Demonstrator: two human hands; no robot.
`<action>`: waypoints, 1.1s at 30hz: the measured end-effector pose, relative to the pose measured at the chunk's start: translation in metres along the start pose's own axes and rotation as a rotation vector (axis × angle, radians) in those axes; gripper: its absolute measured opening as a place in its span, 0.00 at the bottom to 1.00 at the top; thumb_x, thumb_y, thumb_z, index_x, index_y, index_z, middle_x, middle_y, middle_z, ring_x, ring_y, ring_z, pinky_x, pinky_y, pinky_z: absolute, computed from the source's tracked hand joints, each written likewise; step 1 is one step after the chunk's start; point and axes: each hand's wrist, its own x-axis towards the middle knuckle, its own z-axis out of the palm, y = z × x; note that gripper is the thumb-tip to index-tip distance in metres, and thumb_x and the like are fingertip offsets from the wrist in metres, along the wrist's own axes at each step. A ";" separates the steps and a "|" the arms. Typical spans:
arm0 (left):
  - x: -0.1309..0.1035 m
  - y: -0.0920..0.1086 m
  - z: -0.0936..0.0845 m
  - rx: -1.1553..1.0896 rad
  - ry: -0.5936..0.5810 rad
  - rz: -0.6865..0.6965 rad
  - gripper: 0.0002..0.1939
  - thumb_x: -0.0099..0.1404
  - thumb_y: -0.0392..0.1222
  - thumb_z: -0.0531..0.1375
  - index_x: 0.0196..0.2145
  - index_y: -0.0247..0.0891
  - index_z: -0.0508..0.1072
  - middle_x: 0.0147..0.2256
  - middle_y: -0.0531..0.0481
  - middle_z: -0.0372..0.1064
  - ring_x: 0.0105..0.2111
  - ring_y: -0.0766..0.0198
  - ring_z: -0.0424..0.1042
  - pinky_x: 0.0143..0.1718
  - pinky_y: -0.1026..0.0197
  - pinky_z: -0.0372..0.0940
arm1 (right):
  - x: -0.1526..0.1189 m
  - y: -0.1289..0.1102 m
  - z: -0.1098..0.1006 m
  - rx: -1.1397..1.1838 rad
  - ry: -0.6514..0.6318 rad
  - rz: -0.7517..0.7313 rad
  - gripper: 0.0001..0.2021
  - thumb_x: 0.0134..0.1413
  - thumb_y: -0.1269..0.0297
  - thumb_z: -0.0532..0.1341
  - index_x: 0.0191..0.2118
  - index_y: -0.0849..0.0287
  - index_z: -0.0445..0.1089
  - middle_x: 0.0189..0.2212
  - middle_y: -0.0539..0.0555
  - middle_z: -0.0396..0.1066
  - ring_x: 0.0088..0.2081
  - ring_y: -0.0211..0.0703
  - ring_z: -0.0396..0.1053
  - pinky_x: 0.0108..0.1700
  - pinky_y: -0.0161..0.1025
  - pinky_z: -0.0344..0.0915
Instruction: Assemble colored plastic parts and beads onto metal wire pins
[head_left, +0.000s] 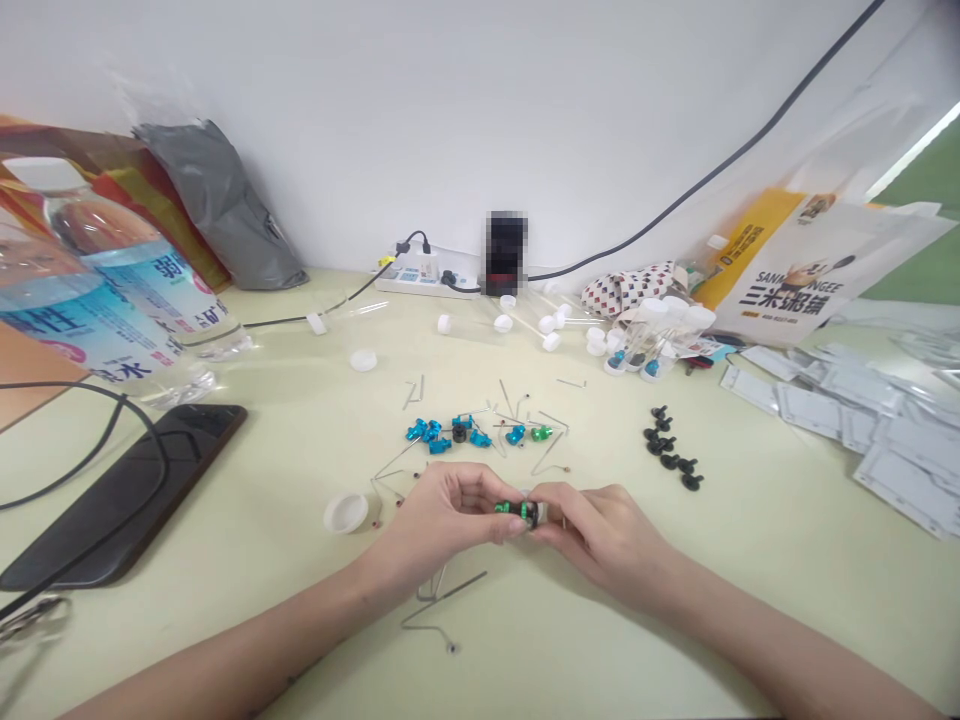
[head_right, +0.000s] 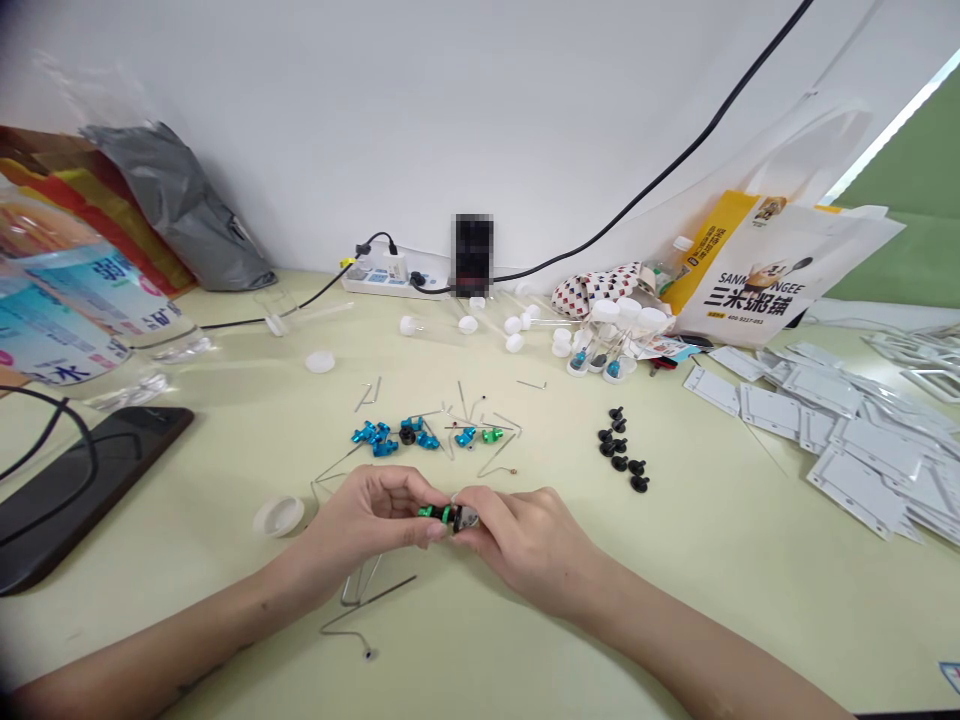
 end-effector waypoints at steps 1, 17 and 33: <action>0.000 0.000 0.000 0.000 0.000 0.003 0.10 0.51 0.38 0.68 0.31 0.33 0.75 0.30 0.46 0.76 0.30 0.65 0.71 0.35 0.63 0.65 | 0.001 0.000 -0.001 0.006 -0.002 -0.004 0.11 0.65 0.60 0.48 0.46 0.60 0.62 0.25 0.49 0.71 0.21 0.34 0.66 0.25 0.30 0.56; 0.001 -0.002 -0.001 -0.014 -0.005 0.011 0.10 0.51 0.37 0.68 0.32 0.32 0.75 0.29 0.47 0.75 0.29 0.67 0.70 0.33 0.64 0.64 | 0.001 0.001 0.000 0.028 -0.009 -0.008 0.11 0.64 0.60 0.49 0.47 0.60 0.61 0.26 0.49 0.71 0.22 0.34 0.66 0.25 0.31 0.55; 0.000 -0.003 -0.001 0.016 -0.009 0.014 0.11 0.52 0.38 0.68 0.33 0.32 0.74 0.31 0.45 0.76 0.31 0.64 0.72 0.36 0.61 0.65 | -0.002 0.002 0.002 -0.003 -0.004 -0.005 0.11 0.64 0.60 0.50 0.47 0.59 0.60 0.25 0.46 0.70 0.22 0.34 0.65 0.25 0.32 0.55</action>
